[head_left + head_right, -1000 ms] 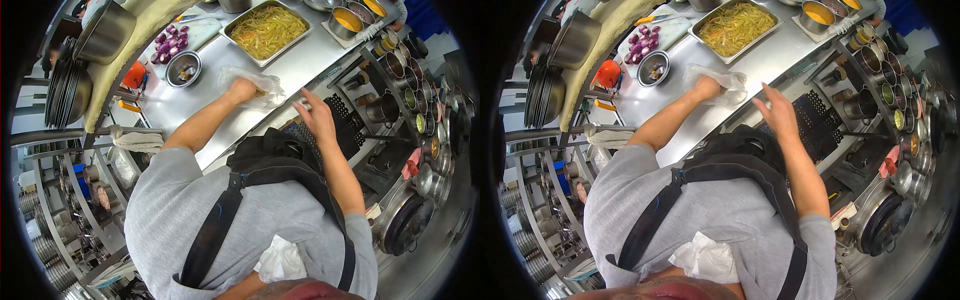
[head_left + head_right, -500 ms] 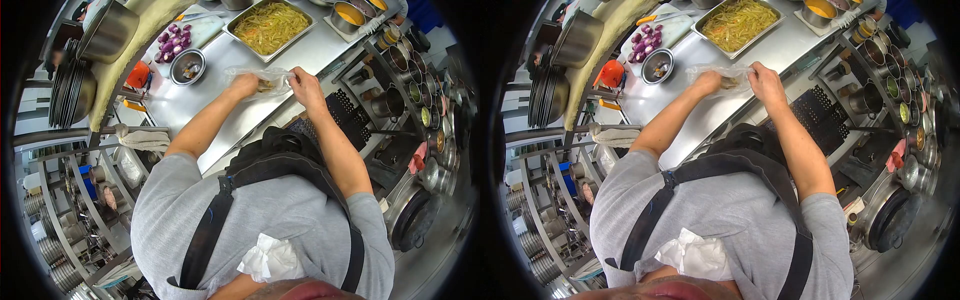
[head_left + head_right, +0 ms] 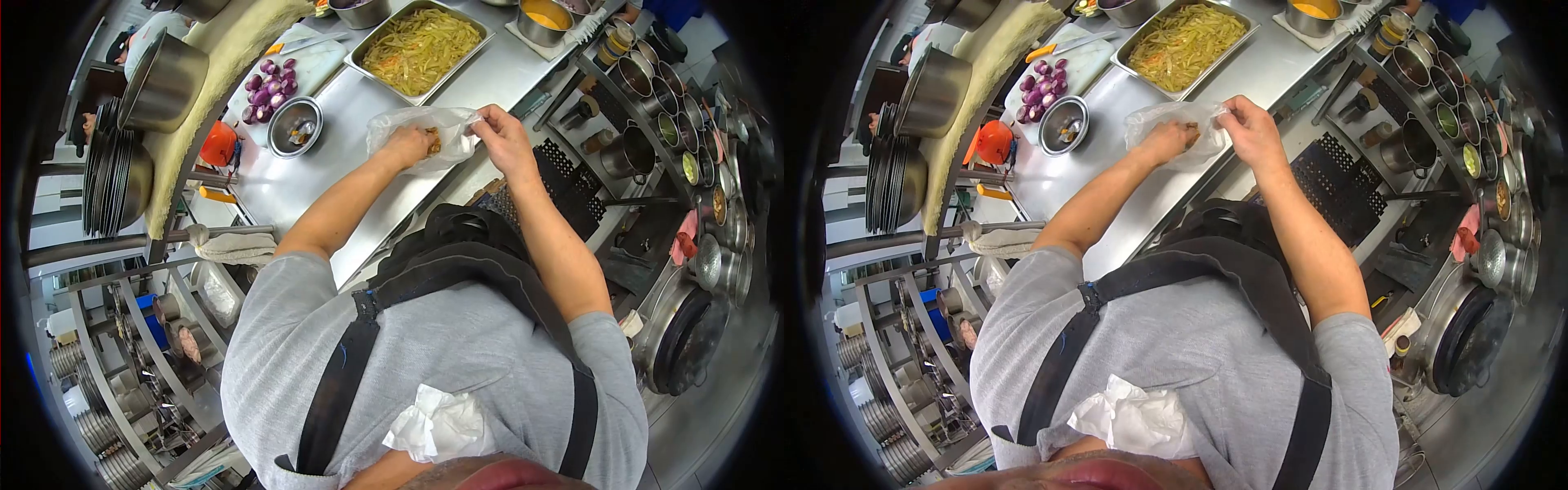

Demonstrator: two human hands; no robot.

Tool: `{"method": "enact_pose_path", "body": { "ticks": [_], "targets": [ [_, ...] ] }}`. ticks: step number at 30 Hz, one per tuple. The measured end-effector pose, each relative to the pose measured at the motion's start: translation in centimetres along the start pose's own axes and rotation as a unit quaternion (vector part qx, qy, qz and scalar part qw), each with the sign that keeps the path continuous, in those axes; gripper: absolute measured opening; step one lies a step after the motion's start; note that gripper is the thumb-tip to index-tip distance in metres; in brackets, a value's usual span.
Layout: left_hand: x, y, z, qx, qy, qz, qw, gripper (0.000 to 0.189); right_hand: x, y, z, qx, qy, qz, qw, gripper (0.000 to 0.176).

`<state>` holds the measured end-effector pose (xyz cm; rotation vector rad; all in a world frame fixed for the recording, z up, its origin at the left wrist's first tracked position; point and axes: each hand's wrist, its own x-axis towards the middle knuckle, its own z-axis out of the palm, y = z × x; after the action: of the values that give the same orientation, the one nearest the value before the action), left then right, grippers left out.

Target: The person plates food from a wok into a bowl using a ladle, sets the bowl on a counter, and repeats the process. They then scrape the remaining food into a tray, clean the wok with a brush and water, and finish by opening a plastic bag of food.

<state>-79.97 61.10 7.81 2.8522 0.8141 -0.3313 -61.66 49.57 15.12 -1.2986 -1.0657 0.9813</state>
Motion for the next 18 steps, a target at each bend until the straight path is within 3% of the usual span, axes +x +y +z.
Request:
{"method": "enact_pose_path", "body": {
  "ticks": [5, 7, 11, 13, 18],
  "targets": [
    [0.5, -0.4, 0.9, 0.073, -0.109, 0.029, 0.991, 0.031, -1.0, -0.5, -1.0, 0.135, 0.0, 0.022, 0.991, 0.013],
    [0.3, -0.9, 1.8, 0.019, 0.033, 0.083, 0.996, 0.034, -1.4, -1.0, -1.1, 0.147, 0.003, 0.029, 0.989, 0.012],
    [0.6, 0.2, 1.4, 0.073, -0.041, 0.066, 0.994, 0.036, -1.9, 0.7, -1.6, 0.121, 0.016, 0.031, 0.992, 0.011],
    [1.1, -1.0, 4.3, -0.082, 0.022, 0.055, 0.995, 0.034, -2.6, 0.2, -1.6, 0.131, 0.03, 0.05, 0.99, 0.012],
    [0.6, -0.1, 2.0, -0.05, -0.049, 0.059, 0.996, 0.032, -3.6, -1.3, -0.7, 0.194, 0.043, 0.072, 0.977, 0.014]
  ]
}}
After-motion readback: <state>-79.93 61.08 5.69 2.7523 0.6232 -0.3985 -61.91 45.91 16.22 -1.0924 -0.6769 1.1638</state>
